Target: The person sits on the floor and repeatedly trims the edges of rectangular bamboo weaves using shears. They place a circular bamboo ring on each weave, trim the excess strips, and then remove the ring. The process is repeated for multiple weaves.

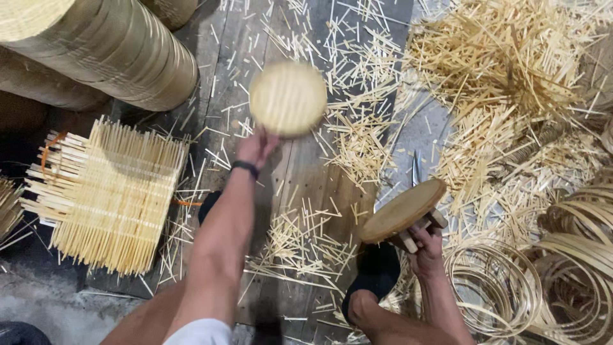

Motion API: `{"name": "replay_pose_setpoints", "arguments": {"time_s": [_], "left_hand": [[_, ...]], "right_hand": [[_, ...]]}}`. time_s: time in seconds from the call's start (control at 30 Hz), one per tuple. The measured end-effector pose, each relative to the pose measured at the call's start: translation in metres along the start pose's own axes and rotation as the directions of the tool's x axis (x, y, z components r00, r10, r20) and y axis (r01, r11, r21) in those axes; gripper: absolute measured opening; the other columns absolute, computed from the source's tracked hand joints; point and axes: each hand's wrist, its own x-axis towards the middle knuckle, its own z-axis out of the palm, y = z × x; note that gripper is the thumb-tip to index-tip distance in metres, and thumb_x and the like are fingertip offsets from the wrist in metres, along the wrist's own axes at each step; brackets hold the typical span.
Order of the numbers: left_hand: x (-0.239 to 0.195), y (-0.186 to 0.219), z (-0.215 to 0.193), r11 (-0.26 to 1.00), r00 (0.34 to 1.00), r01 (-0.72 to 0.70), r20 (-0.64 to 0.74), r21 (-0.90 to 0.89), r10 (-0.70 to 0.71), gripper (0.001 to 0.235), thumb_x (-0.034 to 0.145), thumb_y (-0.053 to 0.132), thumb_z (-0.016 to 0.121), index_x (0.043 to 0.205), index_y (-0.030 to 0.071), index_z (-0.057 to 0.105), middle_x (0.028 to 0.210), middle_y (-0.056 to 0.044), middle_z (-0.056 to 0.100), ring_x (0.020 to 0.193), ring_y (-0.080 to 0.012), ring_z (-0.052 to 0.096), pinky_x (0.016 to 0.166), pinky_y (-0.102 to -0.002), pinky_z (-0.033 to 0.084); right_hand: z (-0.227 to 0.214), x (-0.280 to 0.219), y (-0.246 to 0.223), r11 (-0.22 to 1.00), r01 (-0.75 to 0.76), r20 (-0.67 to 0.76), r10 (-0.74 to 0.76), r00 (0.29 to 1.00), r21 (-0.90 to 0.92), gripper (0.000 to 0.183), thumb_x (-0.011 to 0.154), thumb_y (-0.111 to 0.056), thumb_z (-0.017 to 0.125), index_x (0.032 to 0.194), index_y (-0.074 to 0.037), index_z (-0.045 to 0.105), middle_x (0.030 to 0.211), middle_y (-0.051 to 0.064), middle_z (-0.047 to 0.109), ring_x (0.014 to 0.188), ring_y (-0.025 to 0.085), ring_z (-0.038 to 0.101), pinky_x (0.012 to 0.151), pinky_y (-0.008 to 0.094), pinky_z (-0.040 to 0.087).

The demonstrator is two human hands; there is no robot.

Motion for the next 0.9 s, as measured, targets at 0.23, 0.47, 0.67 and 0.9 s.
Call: {"name": "replay_pose_setpoints", "arguments": {"time_s": [0.23,0.47,0.67,0.9], "left_hand": [[-0.107,-0.06,0.084,0.711,0.941,-0.315,0.306,0.629,0.145,0.042,0.099,0.041,0.051,0.099,0.008,0.076,0.092,-0.006,0.079,0.08,-0.0155,0.073,0.068,-0.032,0.057],[-0.181,-0.149,0.051,0.972,0.987,-0.13,0.116,0.196,0.108,0.048,0.087,0.034,0.07,0.129,0.012,0.063,0.12,-0.008,0.072,0.108,-0.0189,0.068,0.089,-0.033,0.056],[-0.155,-0.062,-0.03,0.349,0.867,-0.352,0.161,0.869,0.472,0.046,0.084,0.028,0.074,0.127,0.013,0.071,0.114,-0.015,0.075,0.1,-0.0299,0.07,0.089,-0.041,0.055],[-0.166,0.086,-0.21,-0.292,0.62,0.357,0.009,0.887,0.784,0.063,0.074,0.015,0.074,0.132,0.004,0.054,0.124,-0.02,0.062,0.118,-0.043,0.059,0.084,-0.054,0.053]], "right_hand": [[0.046,-0.005,0.02,0.985,-0.142,0.145,0.127,0.981,0.099,0.056,0.085,-0.008,0.064,0.14,-0.009,0.051,0.13,0.008,0.062,0.117,0.027,0.061,0.1,0.045,0.05],[0.097,-0.006,0.021,0.936,-0.307,0.285,0.251,0.925,0.173,0.059,0.092,-0.038,0.057,0.138,-0.001,0.055,0.133,0.012,0.066,0.123,0.027,0.062,0.105,0.041,0.047],[0.093,-0.004,0.044,0.784,-0.221,-0.063,0.228,0.972,-0.58,0.039,0.102,-0.021,0.06,0.138,-0.005,0.057,0.111,0.01,0.066,0.089,0.023,0.057,0.068,0.036,0.048],[0.067,-0.013,0.069,0.861,-0.394,0.028,0.424,0.905,-0.321,0.028,0.104,-0.022,0.055,0.119,0.001,0.057,0.104,0.014,0.067,0.087,0.026,0.07,0.08,0.047,0.063]]}}
